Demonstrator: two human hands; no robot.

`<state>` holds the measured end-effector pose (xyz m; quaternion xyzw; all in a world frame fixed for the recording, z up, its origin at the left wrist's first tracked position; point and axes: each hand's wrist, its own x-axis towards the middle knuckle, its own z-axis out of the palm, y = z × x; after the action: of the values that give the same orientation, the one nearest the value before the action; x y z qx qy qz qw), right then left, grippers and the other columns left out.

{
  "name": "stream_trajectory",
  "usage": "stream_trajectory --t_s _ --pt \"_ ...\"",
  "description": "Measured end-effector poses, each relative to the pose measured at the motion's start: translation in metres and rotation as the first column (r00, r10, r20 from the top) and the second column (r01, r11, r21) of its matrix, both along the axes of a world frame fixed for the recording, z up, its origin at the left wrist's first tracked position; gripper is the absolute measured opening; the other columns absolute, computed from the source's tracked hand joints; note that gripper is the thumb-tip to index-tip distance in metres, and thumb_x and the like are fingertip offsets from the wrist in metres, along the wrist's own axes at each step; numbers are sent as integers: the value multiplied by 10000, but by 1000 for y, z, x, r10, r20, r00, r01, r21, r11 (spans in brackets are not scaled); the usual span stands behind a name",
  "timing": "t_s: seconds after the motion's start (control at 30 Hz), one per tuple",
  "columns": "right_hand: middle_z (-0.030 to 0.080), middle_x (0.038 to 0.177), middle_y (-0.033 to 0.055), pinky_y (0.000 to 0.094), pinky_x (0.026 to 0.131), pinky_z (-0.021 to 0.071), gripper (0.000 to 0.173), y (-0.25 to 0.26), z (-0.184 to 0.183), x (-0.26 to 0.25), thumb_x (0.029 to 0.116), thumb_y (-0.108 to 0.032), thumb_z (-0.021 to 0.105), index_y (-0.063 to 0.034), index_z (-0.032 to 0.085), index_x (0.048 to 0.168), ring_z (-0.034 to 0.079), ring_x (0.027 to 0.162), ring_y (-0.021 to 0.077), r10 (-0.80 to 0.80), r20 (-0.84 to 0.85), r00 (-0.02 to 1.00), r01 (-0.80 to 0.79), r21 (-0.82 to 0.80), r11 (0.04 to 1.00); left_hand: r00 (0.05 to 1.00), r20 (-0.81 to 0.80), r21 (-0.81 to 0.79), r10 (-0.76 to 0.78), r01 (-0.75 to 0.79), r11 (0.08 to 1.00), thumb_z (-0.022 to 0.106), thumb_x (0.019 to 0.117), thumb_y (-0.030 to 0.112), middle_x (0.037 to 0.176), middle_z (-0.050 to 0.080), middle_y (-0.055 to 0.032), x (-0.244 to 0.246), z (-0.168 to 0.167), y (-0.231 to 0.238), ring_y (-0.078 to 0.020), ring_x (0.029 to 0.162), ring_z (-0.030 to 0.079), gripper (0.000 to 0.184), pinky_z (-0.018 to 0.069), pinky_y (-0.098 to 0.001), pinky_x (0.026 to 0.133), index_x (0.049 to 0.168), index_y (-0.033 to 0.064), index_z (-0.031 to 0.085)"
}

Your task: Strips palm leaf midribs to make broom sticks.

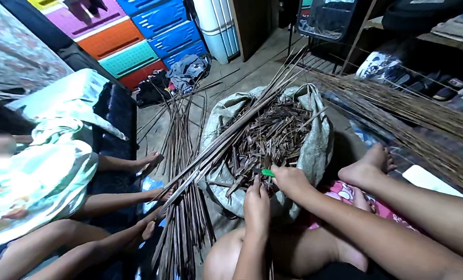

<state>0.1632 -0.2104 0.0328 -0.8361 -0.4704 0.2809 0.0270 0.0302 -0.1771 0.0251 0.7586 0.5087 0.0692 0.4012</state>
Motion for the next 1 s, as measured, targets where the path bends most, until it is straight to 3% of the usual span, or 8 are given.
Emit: stream_trajectory --t_s 0.13,0.2,0.27,0.4,0.53,0.67,0.8,1.0 --pt "671 1252 264 636 951 508 385 7 -8 34 1109 -265 422 -9 574 1352 651 1190 451 -191 -8 982 191 -6 982 999 51 -94 15 -10 995 420 1116 202 1238 698 -186 -5 1 -4 -286 1086 683 402 505 -481 991 1466 71 568" --pt "679 1216 263 636 937 505 371 0 -4 39 1100 -271 433 -12 594 1311 658 1166 446 -176 -51 983 178 32 984 987 142 -186 69 -42 982 428 1116 199 958 694 -113 -5 -3 0 -182 795 627 372 517 -371 770 1398 42 613" --pt "691 1148 264 638 910 507 355 -13 2 26 1089 -282 462 -9 614 1258 671 1113 448 -73 -97 993 80 69 994 950 276 -304 148 -60 951 421 1113 163 754 608 -35 -5 -8 4 -92 599 515 343 446 -266 586 1321 -2 639" --pt "700 1120 263 631 896 522 341 -35 -4 6 1090 -267 470 -6 610 1259 686 1083 454 -37 -62 997 42 83 996 845 458 -531 276 11 847 398 1105 116 647 571 -1 -9 -3 4 -29 456 432 310 347 -182 419 1201 -54 638" --pt "690 1203 264 655 926 517 378 -47 -11 38 1101 -302 464 -39 598 1337 671 1135 465 -261 28 965 258 72 963 835 513 -609 199 190 770 376 1104 125 659 579 -4 -18 -3 -4 -25 435 396 347 319 -185 396 1280 -32 631" --pt "704 1132 280 667 912 510 346 -52 0 45 1097 -284 490 -38 636 1290 678 1094 479 -321 -10 947 317 184 931 811 544 -648 215 244 721 376 1110 141 660 581 -1 -20 -4 -6 -16 446 421 332 344 -171 415 1266 -37 609" --pt "703 1077 309 686 887 508 333 -49 5 23 1083 -243 514 14 648 1248 685 1041 500 -203 -44 978 207 263 942 742 545 -753 389 231 616 332 1129 212 637 546 18 -27 -7 -5 -17 423 410 323 361 -165 401 1252 23 563" --pt "690 1046 332 698 881 481 297 -34 23 -15 1058 -166 531 52 653 1219 668 1017 516 3 -90 996 33 396 918 572 544 -821 614 214 529 342 1117 252 650 538 53 -78 -12 -37 -20 449 396 351 336 -170 423 1222 88 634"
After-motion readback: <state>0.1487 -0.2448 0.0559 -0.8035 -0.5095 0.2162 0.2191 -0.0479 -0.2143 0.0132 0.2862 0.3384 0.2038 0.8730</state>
